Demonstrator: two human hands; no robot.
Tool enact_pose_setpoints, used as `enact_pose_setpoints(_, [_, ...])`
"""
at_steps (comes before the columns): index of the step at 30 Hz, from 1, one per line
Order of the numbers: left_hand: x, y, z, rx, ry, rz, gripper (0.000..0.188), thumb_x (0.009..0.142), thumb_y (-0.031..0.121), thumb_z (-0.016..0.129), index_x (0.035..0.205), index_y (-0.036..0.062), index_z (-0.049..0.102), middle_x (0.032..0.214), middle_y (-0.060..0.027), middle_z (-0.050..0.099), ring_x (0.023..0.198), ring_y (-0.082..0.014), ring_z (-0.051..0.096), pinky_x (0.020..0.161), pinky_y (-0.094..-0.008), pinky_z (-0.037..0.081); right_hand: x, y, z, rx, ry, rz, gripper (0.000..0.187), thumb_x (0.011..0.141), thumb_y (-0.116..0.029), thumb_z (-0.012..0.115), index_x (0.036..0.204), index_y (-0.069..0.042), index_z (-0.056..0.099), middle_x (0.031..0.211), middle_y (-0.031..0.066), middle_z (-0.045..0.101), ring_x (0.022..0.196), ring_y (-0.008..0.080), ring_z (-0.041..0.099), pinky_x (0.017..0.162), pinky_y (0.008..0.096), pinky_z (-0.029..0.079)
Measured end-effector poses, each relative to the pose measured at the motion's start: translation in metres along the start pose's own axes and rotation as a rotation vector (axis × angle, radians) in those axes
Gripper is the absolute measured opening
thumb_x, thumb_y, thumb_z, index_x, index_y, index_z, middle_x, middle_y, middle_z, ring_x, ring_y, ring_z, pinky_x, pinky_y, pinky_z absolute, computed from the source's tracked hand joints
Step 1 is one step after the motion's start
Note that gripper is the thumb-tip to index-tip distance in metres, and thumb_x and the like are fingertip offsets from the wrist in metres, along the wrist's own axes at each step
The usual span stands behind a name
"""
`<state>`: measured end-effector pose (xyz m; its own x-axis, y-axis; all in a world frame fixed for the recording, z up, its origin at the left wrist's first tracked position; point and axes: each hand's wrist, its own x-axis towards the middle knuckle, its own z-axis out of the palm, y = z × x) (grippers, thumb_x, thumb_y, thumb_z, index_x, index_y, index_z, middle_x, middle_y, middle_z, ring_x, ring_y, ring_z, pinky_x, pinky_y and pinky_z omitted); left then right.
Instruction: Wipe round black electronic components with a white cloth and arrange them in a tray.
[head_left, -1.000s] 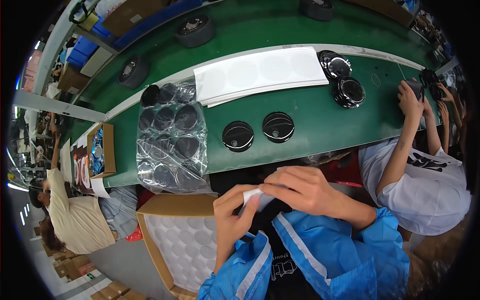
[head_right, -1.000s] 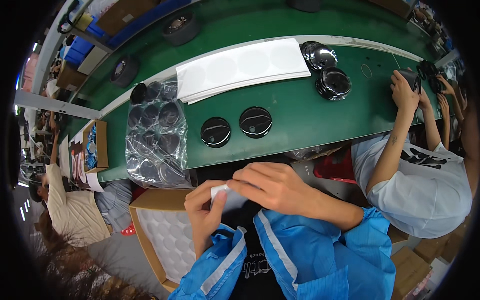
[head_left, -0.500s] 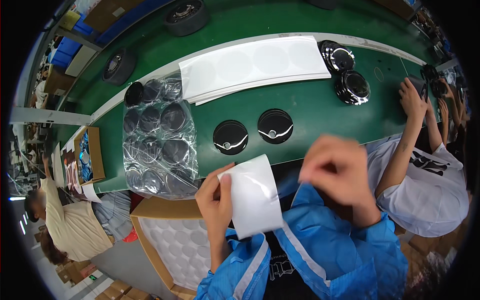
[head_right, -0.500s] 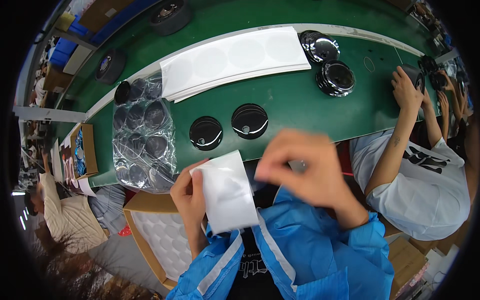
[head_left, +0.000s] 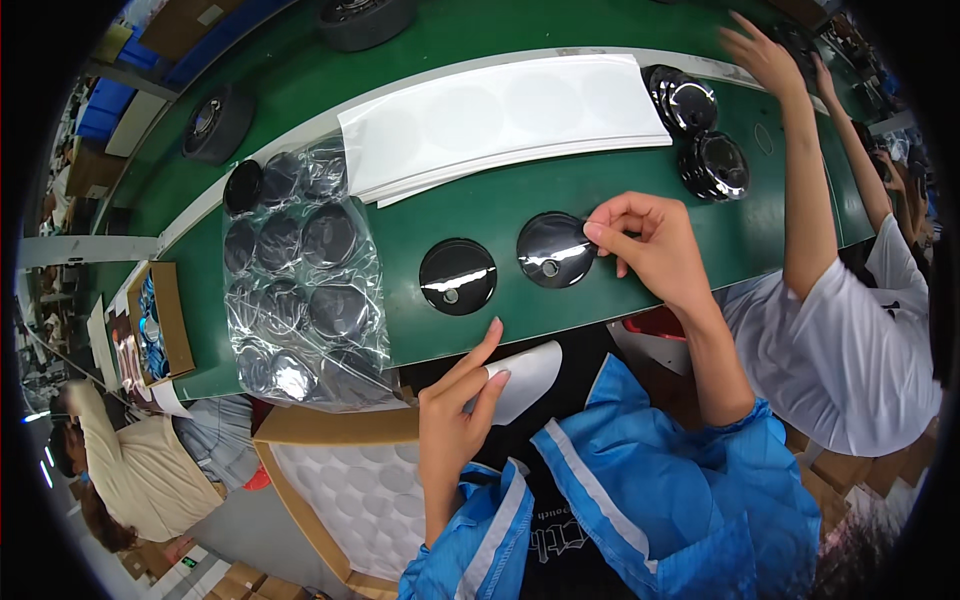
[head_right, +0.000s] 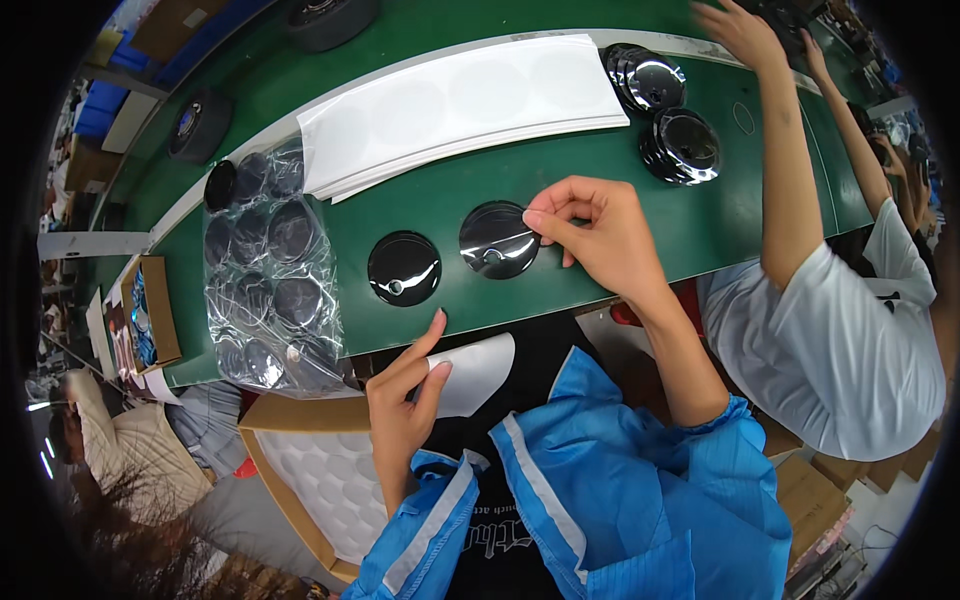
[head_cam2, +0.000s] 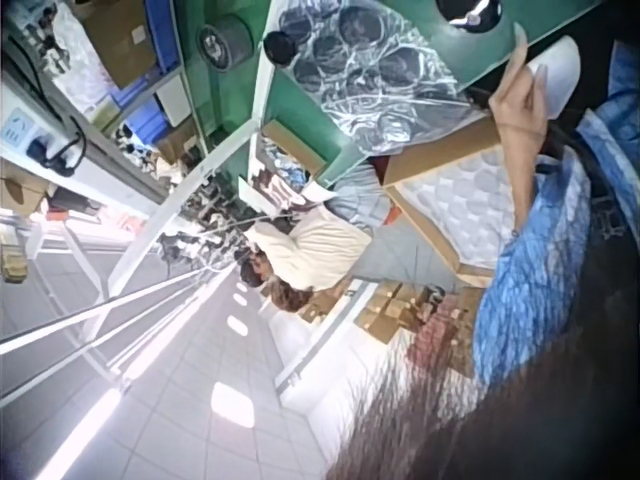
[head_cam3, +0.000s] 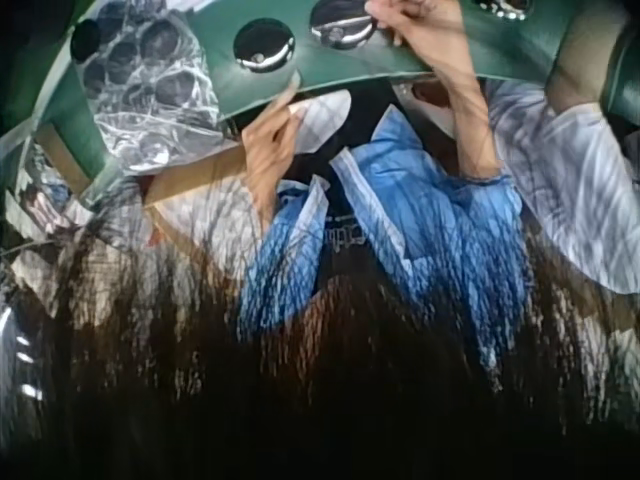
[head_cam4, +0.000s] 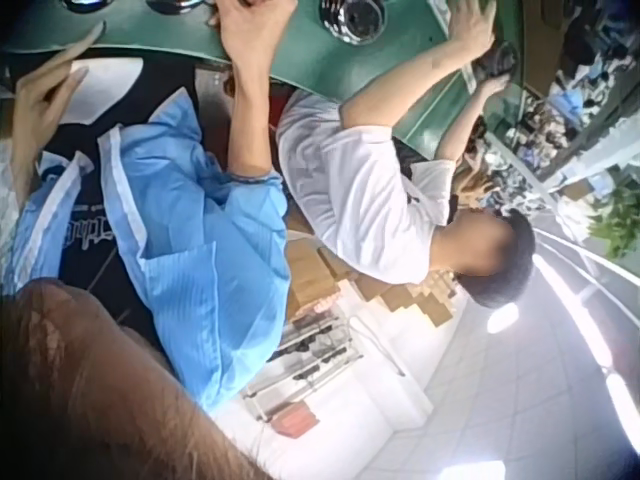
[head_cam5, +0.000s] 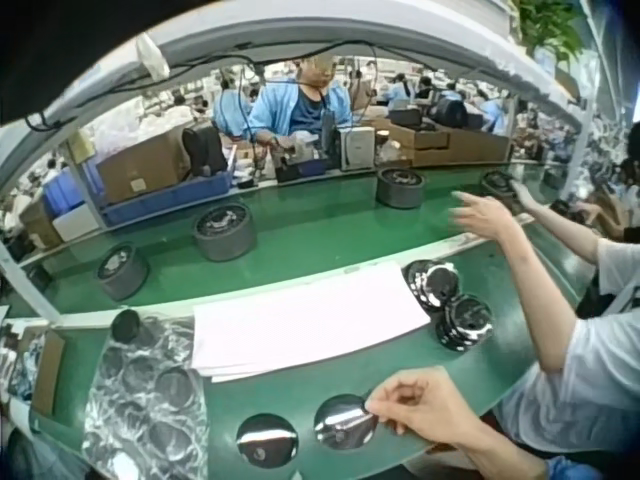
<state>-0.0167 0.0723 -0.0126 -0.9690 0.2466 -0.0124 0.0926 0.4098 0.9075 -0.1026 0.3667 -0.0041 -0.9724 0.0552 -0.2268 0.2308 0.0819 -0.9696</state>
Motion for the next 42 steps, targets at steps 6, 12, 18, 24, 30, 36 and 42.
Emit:
enact_pose_setpoints(6, [0.001, 0.001, -0.002, -0.006, -0.004, -0.045, 0.036, 0.096, 0.005, 0.077, 0.074, -0.0082, 0.052, 0.139, -0.0157, 0.075, 0.064, -0.0094, 0.049, 0.055, -0.0256, 0.038, 0.005, 0.000, 0.000, -0.037, -0.027, -0.004, 0.008, 0.098, -0.005, 0.080, 0.100, 0.001, 0.076, 0.090, 0.0038, 0.076, 0.075, 0.0058, 0.067, 0.052, 0.0196, 0.048])
enact_pose_setpoints(12, [0.002, 0.002, -0.001, -0.013, 0.004, -0.051, 0.037, 0.095, 0.005, 0.078, 0.073, -0.0079, 0.051, 0.137, -0.0158, 0.076, 0.063, -0.0092, 0.048, 0.055, -0.0254, 0.038, 0.006, -0.001, -0.001, -0.032, -0.042, 0.003, 0.007, 0.097, -0.004, 0.081, 0.099, 0.001, 0.076, 0.090, 0.0038, 0.076, 0.075, 0.0057, 0.067, 0.052, 0.0194, 0.047])
enact_pose_setpoints(18, [0.002, -0.001, -0.001, 0.000, 0.000, -0.021, 0.036, 0.097, 0.007, 0.078, 0.075, -0.0086, 0.055, 0.139, -0.0123, 0.076, 0.060, -0.0104, 0.050, 0.054, -0.0256, 0.042, 0.007, -0.003, -0.002, -0.056, -0.053, 0.019, 0.008, 0.097, -0.004, 0.082, 0.099, 0.001, 0.077, 0.090, 0.0042, 0.076, 0.075, 0.0057, 0.067, 0.052, 0.0193, 0.047])
enact_pose_setpoints(24, [0.000, -0.002, 0.001, -0.002, 0.007, -0.025, 0.036, 0.098, 0.008, 0.078, 0.075, -0.0085, 0.056, 0.138, -0.0123, 0.076, 0.060, -0.0101, 0.050, 0.054, -0.0255, 0.042, 0.006, -0.002, -0.001, -0.069, -0.051, 0.020, 0.009, 0.097, -0.005, 0.082, 0.100, 0.001, 0.077, 0.089, 0.0037, 0.076, 0.075, 0.0058, 0.067, 0.051, 0.0195, 0.047])
enact_pose_setpoints(30, [-0.001, -0.005, 0.000, -0.010, 0.003, -0.030, 0.035, 0.099, 0.009, 0.076, 0.075, -0.0080, 0.057, 0.139, -0.0131, 0.076, 0.062, -0.0084, 0.053, 0.055, -0.0253, 0.043, 0.004, -0.003, 0.004, -0.103, -0.040, -0.001, 0.010, 0.095, -0.005, 0.082, 0.101, 0.001, 0.078, 0.087, 0.0038, 0.075, 0.075, 0.0064, 0.068, 0.052, 0.0206, 0.048])
enact_pose_setpoints(36, [-0.005, -0.003, 0.008, -0.118, 0.091, -0.007, 0.026, 0.101, 0.006, 0.071, 0.081, -0.0093, 0.064, 0.140, -0.0163, 0.075, 0.084, -0.0095, 0.065, 0.070, -0.0236, 0.049, -0.048, -0.017, 0.009, -0.485, 0.352, -0.597, 0.023, 0.089, -0.004, 0.084, 0.111, 0.000, 0.079, 0.089, 0.0077, 0.074, 0.078, 0.0132, 0.071, 0.059, 0.0245, 0.052])
enact_pose_setpoints(42, [-0.009, 0.022, 0.017, -0.419, 0.279, -0.248, 0.019, 0.104, 0.006, 0.068, 0.102, -0.0113, 0.076, 0.141, -0.0154, 0.074, 0.116, -0.0180, 0.070, 0.097, -0.0281, 0.053, -0.140, 0.012, 0.047, -0.309, -0.062, -0.355, 0.068, 0.089, -0.005, 0.087, 0.151, -0.002, 0.059, 0.096, 0.0092, 0.073, 0.081, 0.0168, 0.071, 0.069, 0.0275, 0.056])
